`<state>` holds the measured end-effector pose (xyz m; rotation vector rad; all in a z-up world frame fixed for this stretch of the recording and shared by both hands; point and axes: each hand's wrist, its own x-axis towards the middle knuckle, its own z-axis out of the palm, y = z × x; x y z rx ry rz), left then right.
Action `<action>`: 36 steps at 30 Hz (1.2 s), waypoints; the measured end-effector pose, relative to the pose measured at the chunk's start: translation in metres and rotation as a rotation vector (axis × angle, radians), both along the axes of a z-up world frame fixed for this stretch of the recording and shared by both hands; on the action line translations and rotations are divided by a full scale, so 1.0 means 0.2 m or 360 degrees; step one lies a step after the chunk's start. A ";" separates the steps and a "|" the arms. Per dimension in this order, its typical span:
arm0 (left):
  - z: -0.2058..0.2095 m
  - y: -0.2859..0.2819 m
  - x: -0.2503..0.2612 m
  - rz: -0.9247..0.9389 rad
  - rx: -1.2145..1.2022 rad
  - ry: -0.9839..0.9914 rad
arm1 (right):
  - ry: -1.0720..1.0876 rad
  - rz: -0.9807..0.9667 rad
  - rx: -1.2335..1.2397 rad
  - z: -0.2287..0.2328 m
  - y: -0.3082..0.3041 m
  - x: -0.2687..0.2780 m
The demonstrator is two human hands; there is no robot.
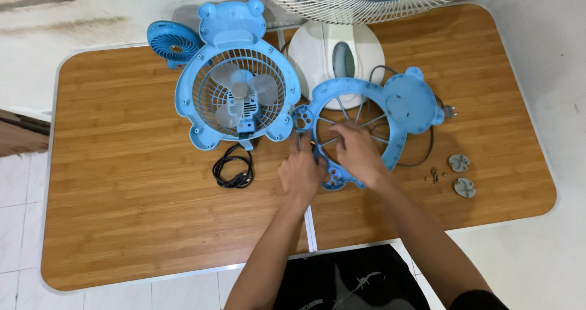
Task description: The person assembles a blue bear-shaped electric fan on a wooden table. They use a screwdriver to attach the fan blade to the motor, then secure the front and rear grilles with screws, completing the assembly.
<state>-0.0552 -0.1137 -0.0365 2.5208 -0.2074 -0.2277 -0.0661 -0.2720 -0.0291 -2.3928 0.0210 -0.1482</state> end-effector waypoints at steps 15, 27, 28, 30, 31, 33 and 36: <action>-0.06 0.04 -0.01 -0.0053 0.0008 -0.0037 | -0.0421 -0.0047 -0.0675 -0.07 -0.17 -0.21; -0.10 0.04 -0.01 -0.0172 0.0084 0.0025 | -0.0034 -0.0093 -0.0686 -0.12 -0.21 -0.31; -0.11 0.04 -0.01 -0.0204 0.0006 -0.0027 | -0.0082 -0.0113 -0.0678 -0.13 -0.21 -0.32; -0.15 0.07 0.00 -0.0259 -0.0153 -0.0125 | -0.0172 -0.0145 -0.0665 -0.15 -0.21 -0.33; -0.16 0.08 0.01 -0.0274 -0.0194 -0.0189 | -0.0190 -0.0139 -0.0642 -0.16 -0.21 -0.33; -0.19 0.09 0.00 -0.0305 -0.0271 -0.0310 | -0.0218 -0.0129 -0.0591 -0.18 -0.22 -0.34; -0.20 0.08 0.00 -0.0277 -0.0211 -0.0223 | -0.0237 -0.0079 -0.0604 -0.19 -0.24 -0.33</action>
